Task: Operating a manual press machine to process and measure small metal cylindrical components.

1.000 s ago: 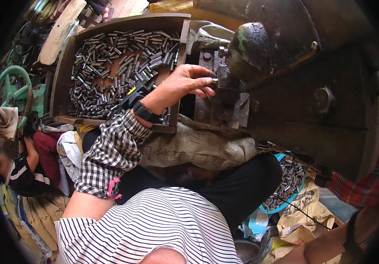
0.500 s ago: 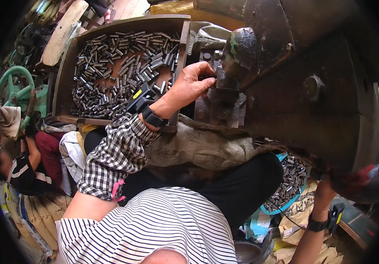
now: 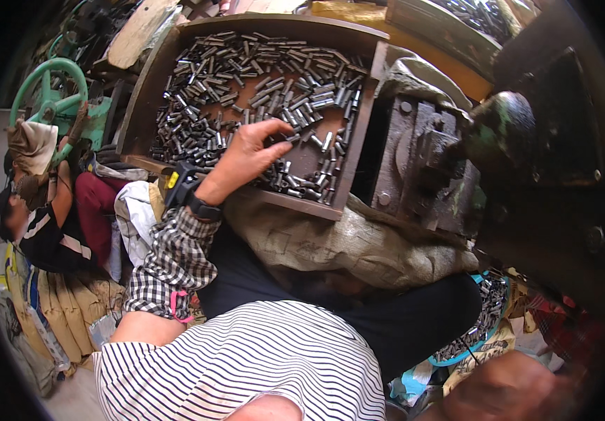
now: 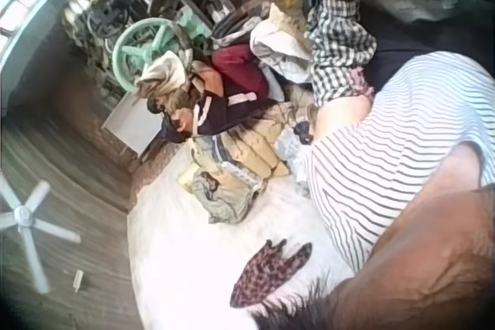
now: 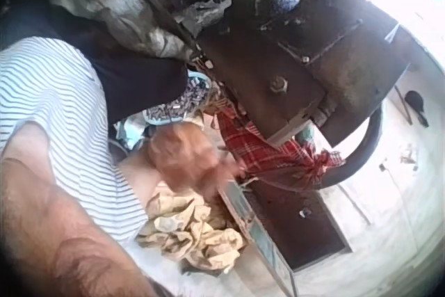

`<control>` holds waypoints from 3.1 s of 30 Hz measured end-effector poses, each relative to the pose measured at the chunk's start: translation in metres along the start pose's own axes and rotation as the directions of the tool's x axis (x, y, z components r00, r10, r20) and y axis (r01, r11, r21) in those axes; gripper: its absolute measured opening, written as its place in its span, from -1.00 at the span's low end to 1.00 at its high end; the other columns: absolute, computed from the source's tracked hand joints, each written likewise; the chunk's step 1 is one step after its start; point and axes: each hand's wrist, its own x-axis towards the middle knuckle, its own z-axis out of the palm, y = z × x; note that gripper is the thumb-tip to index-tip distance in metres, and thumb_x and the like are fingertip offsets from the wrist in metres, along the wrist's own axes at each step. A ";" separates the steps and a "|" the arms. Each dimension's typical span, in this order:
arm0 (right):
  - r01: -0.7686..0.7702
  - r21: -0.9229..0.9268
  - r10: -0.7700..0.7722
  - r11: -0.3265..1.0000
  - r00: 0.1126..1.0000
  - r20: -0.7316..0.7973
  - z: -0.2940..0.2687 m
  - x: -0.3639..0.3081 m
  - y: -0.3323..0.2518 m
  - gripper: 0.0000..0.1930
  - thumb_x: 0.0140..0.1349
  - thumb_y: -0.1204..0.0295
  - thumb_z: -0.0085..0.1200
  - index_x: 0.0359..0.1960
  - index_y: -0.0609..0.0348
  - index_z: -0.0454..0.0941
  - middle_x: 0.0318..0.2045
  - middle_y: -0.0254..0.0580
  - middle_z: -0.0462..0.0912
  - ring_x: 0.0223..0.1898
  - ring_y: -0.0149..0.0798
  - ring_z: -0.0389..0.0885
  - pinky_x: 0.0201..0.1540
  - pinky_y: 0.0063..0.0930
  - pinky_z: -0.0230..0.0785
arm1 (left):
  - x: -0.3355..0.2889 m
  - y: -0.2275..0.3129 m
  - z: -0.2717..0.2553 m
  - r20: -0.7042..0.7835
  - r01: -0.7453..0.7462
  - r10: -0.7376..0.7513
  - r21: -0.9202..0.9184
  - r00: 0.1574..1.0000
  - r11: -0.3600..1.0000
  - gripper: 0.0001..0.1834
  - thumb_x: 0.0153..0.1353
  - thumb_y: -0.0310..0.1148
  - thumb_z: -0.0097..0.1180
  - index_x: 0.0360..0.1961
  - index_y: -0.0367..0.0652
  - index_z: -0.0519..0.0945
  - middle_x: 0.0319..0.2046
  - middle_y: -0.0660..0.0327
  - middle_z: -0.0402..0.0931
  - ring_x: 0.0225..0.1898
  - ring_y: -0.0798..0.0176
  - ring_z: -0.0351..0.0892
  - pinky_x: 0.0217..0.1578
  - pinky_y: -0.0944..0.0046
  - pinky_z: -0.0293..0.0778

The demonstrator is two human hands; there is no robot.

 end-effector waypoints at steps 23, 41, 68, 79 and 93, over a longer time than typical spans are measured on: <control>-0.157 0.691 -0.350 0.705 0.771 0.532 0.231 -0.004 -0.173 -0.87 -0.05 0.53 0.11 -0.41 0.18 0.48 -0.38 -0.18 0.49 -0.31 -0.14 0.51 -0.28 -0.31 0.35 | 0.021 -0.019 0.030 0.125 -0.243 0.212 0.632 0.969 0.736 -0.89 0.06 -0.45 0.04 -0.36 -0.20 0.45 -0.38 0.05 0.41 -0.51 -0.02 0.57 -0.52 0.11 0.52; -0.921 0.284 0.090 -0.267 0.269 0.959 0.206 -0.026 -0.164 -0.91 0.13 0.54 0.13 -0.38 0.26 0.47 -0.57 -0.44 0.50 -0.65 -0.65 0.29 -0.60 -0.77 0.13 | 0.016 0.015 0.027 0.094 0.063 -0.042 -0.238 0.995 0.969 -0.86 0.00 -0.48 0.03 -0.37 -0.28 0.46 -0.68 0.21 0.43 -0.69 0.30 0.43 -0.65 0.38 0.36; -0.616 -0.002 -0.103 -0.788 0.128 0.986 0.208 -0.036 -0.167 -0.87 0.28 0.43 -0.01 -0.23 0.22 0.41 -0.42 -0.08 0.64 -0.60 -0.48 0.56 -0.61 -0.70 0.40 | 0.007 0.015 0.038 0.305 0.356 -0.185 -0.775 0.934 0.522 -0.80 0.25 -0.38 0.06 -0.19 -0.31 0.50 -0.50 0.33 0.50 -0.57 0.55 0.47 -0.58 0.55 0.44; -0.605 -0.014 -0.108 -0.796 0.119 0.987 0.208 -0.035 -0.166 -0.88 0.27 0.44 -0.01 -0.24 0.20 0.39 -0.42 -0.05 0.63 -0.62 -0.48 0.53 -0.61 -0.69 0.36 | 0.002 0.020 0.039 0.259 0.313 -0.177 -0.753 0.950 0.579 -0.79 0.24 -0.40 0.08 -0.18 -0.31 0.49 -0.48 0.31 0.53 -0.55 0.55 0.50 -0.55 0.55 0.48; -0.681 0.097 0.017 -0.726 0.124 0.992 0.206 -0.030 -0.165 -0.89 0.20 0.45 0.10 -0.29 0.17 0.46 -0.49 -0.22 0.61 -0.68 -0.56 0.45 -0.66 -0.76 0.25 | 0.001 0.024 0.035 0.196 0.260 -0.172 -0.780 0.965 0.569 -0.79 0.21 -0.43 0.11 -0.16 -0.31 0.48 -0.43 0.27 0.52 -0.51 0.52 0.52 -0.48 0.52 0.51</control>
